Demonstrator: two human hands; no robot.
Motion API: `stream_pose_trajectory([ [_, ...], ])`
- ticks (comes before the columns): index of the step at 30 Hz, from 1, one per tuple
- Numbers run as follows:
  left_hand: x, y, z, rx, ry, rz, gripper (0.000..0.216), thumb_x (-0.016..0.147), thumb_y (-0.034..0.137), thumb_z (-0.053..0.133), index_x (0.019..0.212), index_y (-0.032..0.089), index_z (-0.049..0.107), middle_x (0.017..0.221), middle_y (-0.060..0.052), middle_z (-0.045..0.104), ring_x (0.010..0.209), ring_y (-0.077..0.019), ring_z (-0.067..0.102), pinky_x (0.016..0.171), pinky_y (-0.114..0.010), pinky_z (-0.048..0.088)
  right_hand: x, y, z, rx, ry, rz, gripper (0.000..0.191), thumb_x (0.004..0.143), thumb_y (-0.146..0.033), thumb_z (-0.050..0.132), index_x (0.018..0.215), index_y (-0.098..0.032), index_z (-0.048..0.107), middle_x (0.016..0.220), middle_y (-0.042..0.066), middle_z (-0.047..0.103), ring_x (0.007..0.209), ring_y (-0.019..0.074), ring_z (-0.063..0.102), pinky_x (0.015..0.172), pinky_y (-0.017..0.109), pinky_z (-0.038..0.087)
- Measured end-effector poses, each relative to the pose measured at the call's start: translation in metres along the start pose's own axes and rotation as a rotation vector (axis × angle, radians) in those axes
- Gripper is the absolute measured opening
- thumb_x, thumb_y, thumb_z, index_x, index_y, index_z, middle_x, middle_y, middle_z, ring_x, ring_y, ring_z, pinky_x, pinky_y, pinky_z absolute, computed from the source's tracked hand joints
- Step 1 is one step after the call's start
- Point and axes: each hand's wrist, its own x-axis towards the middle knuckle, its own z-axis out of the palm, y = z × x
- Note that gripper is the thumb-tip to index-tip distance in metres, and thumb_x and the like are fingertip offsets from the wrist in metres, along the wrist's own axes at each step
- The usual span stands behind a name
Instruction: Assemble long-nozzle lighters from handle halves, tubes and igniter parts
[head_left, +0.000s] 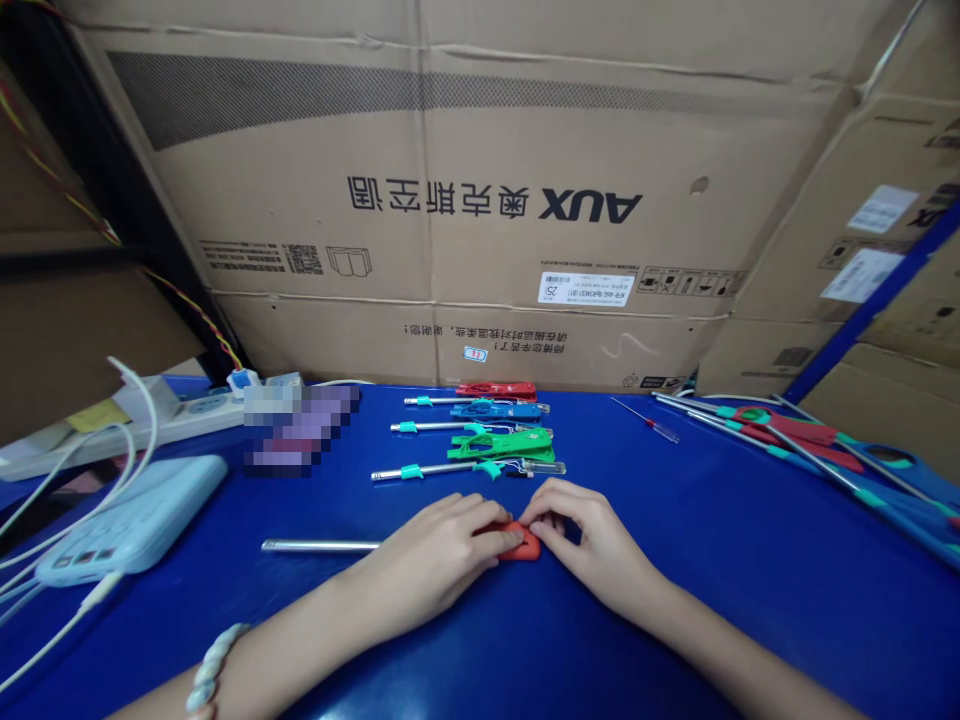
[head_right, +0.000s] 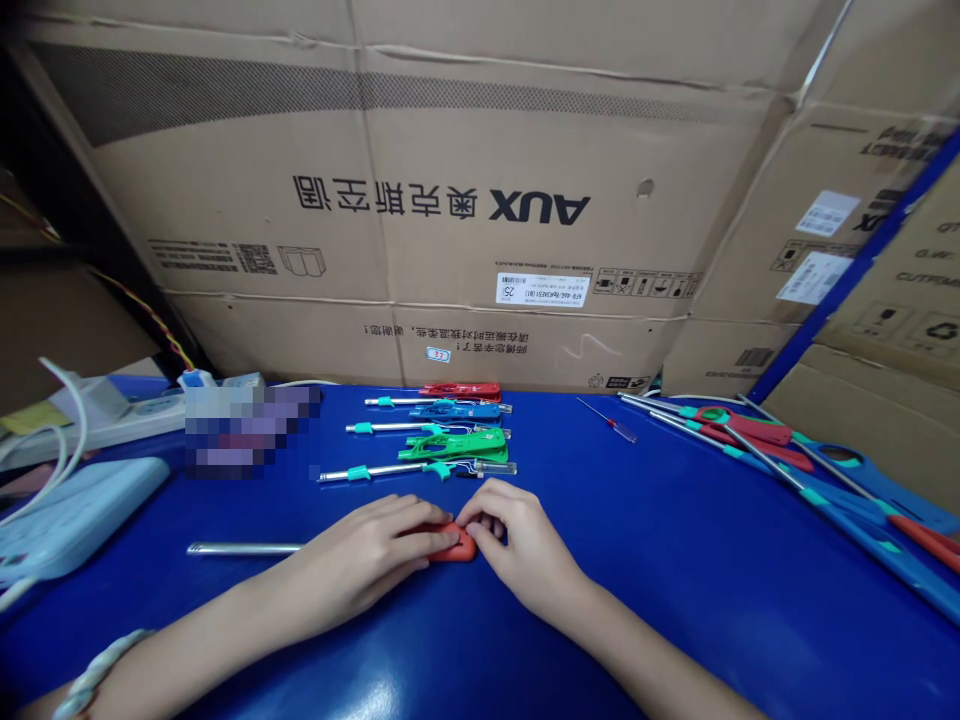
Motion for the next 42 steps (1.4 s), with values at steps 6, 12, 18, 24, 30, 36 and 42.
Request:
stream_pose_trajectory([
  [6,0.001,0.001,-0.001,0.02,0.008,0.0,0.03,0.096,0.016,0.043,0.123,0.024,0.055,0.105,-0.005,0.06,0.093,-0.0178,0.057,0.081,-0.029,0.046,-0.001,0.0,-0.002,-0.042,0.019,-0.002,0.02,0.079,0.0,0.051,0.077,-0.018,0.059,0.075,0.0,0.059,0.064,0.012,0.053,0.059,0.023,0.042],
  [12,0.001,0.003,-0.004,0.008,0.021,-0.001,0.028,0.097,0.018,0.041,0.12,0.023,0.057,0.105,-0.005,0.06,0.093,-0.0172,0.057,0.08,-0.028,0.046,-0.003,0.0,-0.006,-0.168,-0.017,-0.112,0.019,0.084,-0.003,0.05,0.08,-0.019,0.059,0.083,0.003,0.059,0.08,0.016,0.055,0.072,0.027,0.045],
  [18,0.0,0.003,-0.004,0.018,0.021,0.004,0.028,0.098,0.018,0.04,0.12,0.022,0.057,0.106,-0.006,0.06,0.092,-0.0176,0.056,0.081,-0.029,0.047,-0.003,-0.002,-0.006,-0.308,-0.023,-0.222,0.02,0.089,-0.007,0.045,0.082,-0.019,0.06,0.085,0.005,0.059,0.081,0.0176,0.054,0.072,0.029,0.047],
  [24,0.001,0.004,-0.006,0.019,0.008,-0.005,0.029,0.096,0.017,0.042,0.12,0.023,0.057,0.107,-0.005,0.06,0.091,-0.0176,0.056,0.08,-0.029,0.047,-0.004,-0.003,-0.006,-0.446,-0.046,-0.294,0.023,0.092,-0.01,0.04,0.081,-0.018,0.059,0.084,0.006,0.059,0.077,0.0183,0.053,0.074,0.032,0.048],
  [30,0.001,0.003,-0.006,0.027,-0.011,-0.019,0.031,0.095,0.016,0.044,0.123,0.024,0.054,0.11,-0.004,0.059,0.093,-0.018,0.056,0.081,-0.029,0.045,-0.005,-0.002,-0.007,-0.487,-0.08,-0.308,0.021,0.091,-0.009,0.04,0.084,-0.016,0.059,0.084,0.007,0.059,0.076,0.0191,0.052,0.075,0.034,0.046],
  [36,0.0,0.001,-0.005,0.036,-0.025,-0.03,0.031,0.096,0.017,0.045,0.125,0.025,0.053,0.111,-0.004,0.059,0.095,-0.0182,0.055,0.082,-0.029,0.044,-0.005,-0.006,-0.01,-0.463,-0.118,-0.295,0.022,0.09,-0.009,0.041,0.087,-0.016,0.061,0.088,0.007,0.059,0.078,0.0191,0.051,0.07,0.032,0.045],
  [42,-0.001,-0.002,-0.004,0.041,-0.005,-0.024,0.033,0.096,0.017,0.044,0.126,0.029,0.052,0.109,-0.003,0.059,0.094,-0.0177,0.056,0.079,-0.029,0.043,-0.006,-0.01,-0.015,-0.349,-0.167,-0.18,0.022,0.087,-0.007,0.045,0.089,-0.019,0.063,0.09,0.005,0.057,0.084,0.0175,0.053,0.076,0.03,0.046],
])
